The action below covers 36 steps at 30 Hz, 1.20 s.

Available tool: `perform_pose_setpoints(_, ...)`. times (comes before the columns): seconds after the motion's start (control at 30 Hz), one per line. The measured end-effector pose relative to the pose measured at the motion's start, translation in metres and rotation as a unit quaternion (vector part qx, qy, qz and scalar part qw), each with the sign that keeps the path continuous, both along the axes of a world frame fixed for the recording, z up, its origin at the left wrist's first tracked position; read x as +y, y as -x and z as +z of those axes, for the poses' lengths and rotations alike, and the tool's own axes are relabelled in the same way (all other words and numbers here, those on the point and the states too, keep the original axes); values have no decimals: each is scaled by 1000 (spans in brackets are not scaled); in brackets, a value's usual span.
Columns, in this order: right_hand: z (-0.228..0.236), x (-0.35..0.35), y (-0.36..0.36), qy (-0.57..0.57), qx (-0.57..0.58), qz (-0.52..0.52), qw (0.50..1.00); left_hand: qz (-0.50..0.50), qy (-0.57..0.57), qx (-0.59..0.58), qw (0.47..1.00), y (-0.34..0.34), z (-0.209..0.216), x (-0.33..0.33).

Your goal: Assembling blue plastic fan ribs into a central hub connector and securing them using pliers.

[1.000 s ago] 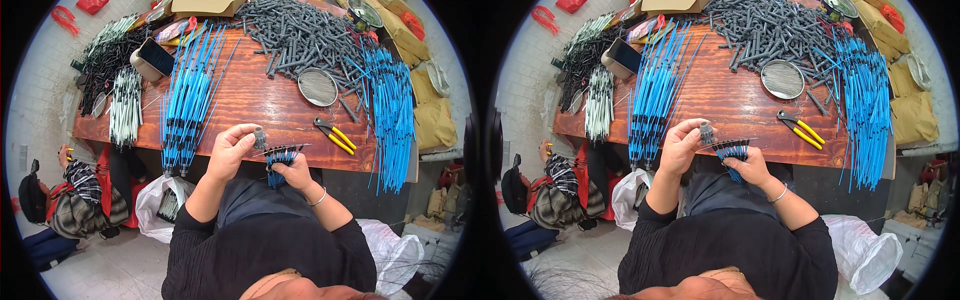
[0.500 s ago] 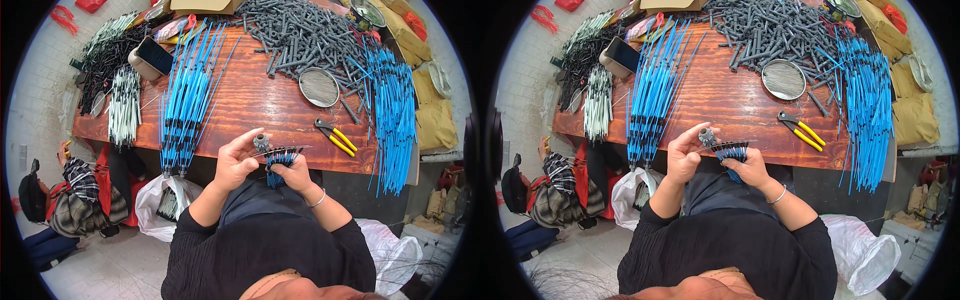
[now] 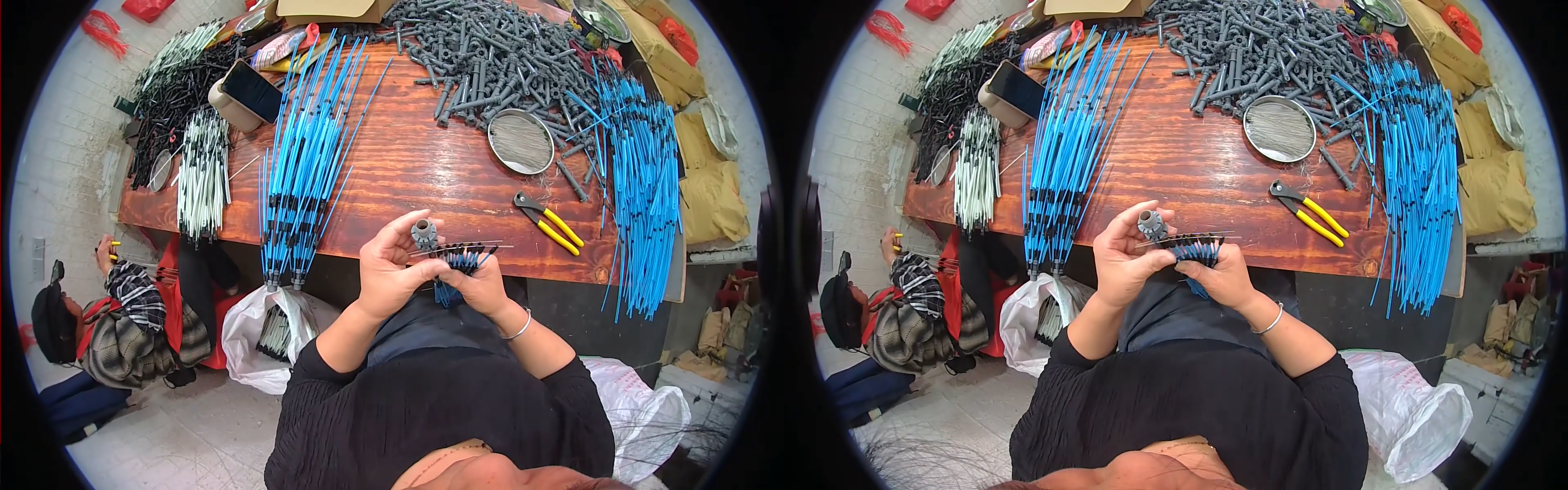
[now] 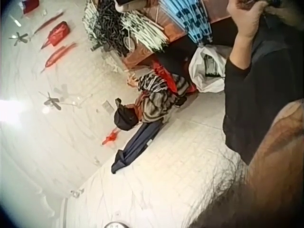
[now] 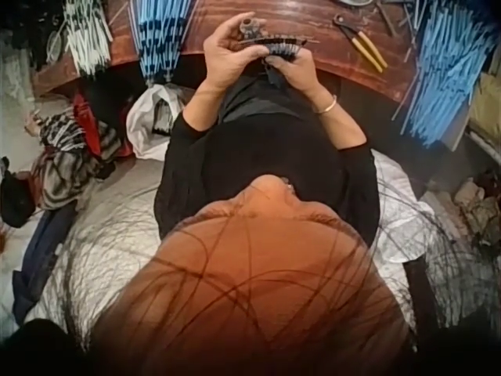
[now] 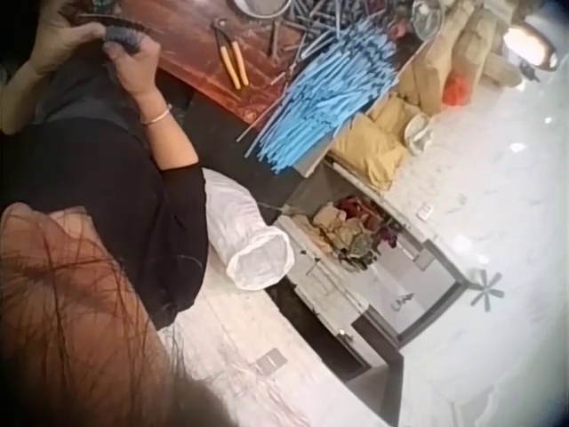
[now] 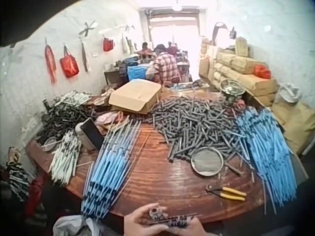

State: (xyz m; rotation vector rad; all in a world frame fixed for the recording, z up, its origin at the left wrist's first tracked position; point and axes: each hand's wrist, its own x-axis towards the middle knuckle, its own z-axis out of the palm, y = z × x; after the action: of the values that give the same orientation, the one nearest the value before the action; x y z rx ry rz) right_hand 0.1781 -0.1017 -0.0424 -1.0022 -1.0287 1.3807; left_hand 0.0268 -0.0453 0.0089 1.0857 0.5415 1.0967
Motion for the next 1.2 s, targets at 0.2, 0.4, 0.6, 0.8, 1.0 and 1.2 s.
perform_pose_setpoints(0.2, -1, -2, 2, -14, -11, 0, 1000, 12, 0, 62, 998, 1, 2, -2)
perform_pose_setpoints(0.4, -1, -1, 1, -11, -18, 2, 1000, 16, -18, 66, 998, -1, 10, -7)
perform_pose_setpoints(0.6, 0, 0, 1, -14, -25, 5, 1000, 22, -70, 104, 992, 1, 12, -9)
perform_pose_setpoints(0.8, 3, -4, 3, -9, -21, 4, 1000, 35, -112, 143, 983, 7, 8, -3)
perform_pose_setpoints(1.0, 4, -1, 0, -31, -23, 7, 999, 100, -173, 158, 967, 7, 5, -5)
perform_pose_setpoints(1.2, 11, 1, -1, -20, -52, 27, 998, 74, -226, 167, 957, 13, 0, -2)
